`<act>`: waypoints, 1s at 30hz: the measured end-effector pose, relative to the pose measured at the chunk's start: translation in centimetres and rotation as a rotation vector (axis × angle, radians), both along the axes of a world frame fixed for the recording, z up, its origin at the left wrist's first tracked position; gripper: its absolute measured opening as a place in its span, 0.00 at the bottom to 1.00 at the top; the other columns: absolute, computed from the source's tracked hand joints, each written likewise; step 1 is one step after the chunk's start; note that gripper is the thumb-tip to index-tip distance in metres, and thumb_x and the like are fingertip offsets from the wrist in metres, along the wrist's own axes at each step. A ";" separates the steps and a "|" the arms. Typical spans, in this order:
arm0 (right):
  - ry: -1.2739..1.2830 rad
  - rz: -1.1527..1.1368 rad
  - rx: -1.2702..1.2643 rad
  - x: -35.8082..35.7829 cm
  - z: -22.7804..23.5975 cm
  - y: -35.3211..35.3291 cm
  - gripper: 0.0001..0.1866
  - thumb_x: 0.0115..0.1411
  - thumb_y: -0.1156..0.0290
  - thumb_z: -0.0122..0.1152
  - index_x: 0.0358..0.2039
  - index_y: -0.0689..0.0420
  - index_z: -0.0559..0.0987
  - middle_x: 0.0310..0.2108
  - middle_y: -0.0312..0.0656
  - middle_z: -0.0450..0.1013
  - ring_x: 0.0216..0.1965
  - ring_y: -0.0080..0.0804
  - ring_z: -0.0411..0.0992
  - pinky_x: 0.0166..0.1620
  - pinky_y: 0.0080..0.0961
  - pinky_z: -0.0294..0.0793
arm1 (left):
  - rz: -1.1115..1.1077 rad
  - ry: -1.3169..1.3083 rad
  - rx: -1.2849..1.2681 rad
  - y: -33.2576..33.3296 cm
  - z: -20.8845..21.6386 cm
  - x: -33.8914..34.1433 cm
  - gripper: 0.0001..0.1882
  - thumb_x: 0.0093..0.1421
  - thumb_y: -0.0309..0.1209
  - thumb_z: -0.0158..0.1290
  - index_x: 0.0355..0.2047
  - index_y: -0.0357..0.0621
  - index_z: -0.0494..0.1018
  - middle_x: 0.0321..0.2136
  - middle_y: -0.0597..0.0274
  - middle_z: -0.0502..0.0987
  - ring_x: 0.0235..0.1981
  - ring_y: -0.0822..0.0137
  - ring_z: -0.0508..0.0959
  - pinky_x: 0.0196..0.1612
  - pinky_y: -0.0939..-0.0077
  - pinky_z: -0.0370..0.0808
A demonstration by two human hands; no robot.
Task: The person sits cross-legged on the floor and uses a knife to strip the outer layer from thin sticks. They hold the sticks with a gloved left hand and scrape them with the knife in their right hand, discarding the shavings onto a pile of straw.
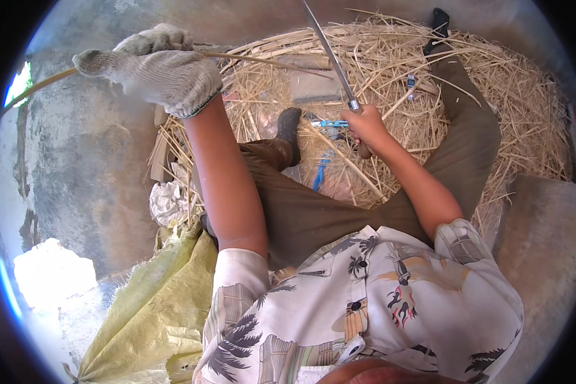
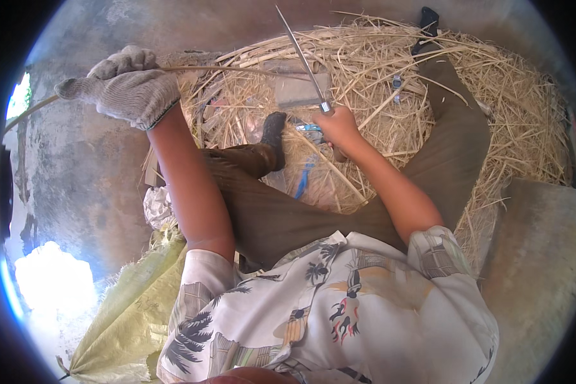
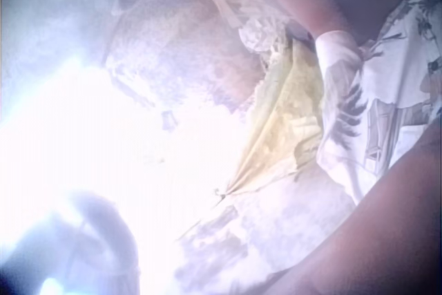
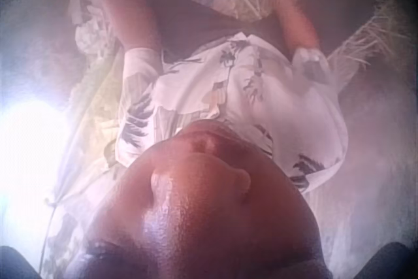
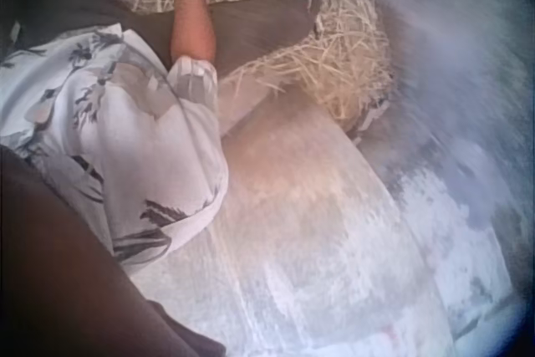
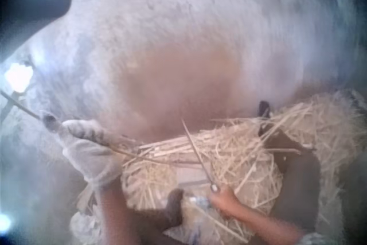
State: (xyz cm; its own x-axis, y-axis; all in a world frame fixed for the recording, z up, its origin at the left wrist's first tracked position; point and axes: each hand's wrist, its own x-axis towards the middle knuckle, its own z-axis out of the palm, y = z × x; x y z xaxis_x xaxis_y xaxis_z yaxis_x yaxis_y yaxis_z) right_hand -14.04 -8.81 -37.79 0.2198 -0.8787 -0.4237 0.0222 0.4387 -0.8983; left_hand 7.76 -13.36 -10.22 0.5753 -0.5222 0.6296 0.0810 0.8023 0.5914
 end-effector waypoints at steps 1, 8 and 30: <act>0.004 -0.001 0.028 0.3 -0.2 0.4 0.15 0.58 0.68 0.62 0.18 0.56 0.70 0.11 0.32 0.64 0.09 0.21 0.61 0.13 0.23 0.59 | -0.018 -0.032 0.023 0.0 0.0 0.0 0.38 0.60 0.73 0.41 0.12 0.53 0.62 0.08 0.69 0.60 0.10 0.71 0.57 0.14 0.75 0.54; 0.255 0.175 -0.086 1.0 0.4 1.5 0.15 0.51 0.66 0.64 0.15 0.59 0.72 0.13 0.36 0.69 0.15 0.27 0.67 0.22 0.31 0.66 | -0.124 -0.113 0.171 0.6 1.2 -1.0 0.38 0.59 0.73 0.43 0.12 0.53 0.58 0.09 0.70 0.57 0.10 0.71 0.53 0.14 0.75 0.48; 0.058 0.001 -0.097 0.3 1.6 2.0 0.10 0.53 0.71 0.62 0.19 0.59 0.73 0.12 0.33 0.65 0.09 0.19 0.61 0.13 0.23 0.59 | -0.113 -0.006 0.066 -5.0 0.4 2.7 0.27 0.70 0.57 0.40 0.31 0.46 0.71 0.18 0.63 0.72 0.12 0.67 0.70 0.13 0.71 0.68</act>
State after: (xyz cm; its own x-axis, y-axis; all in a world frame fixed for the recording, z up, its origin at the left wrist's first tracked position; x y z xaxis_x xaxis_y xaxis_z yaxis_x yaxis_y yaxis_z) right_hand -13.78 -6.81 -36.17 0.1985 -0.9161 -0.3485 -0.0317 0.3494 -0.9364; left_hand 10.51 -18.35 -9.84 0.5069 -0.6240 0.5947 0.1647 0.7473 0.6437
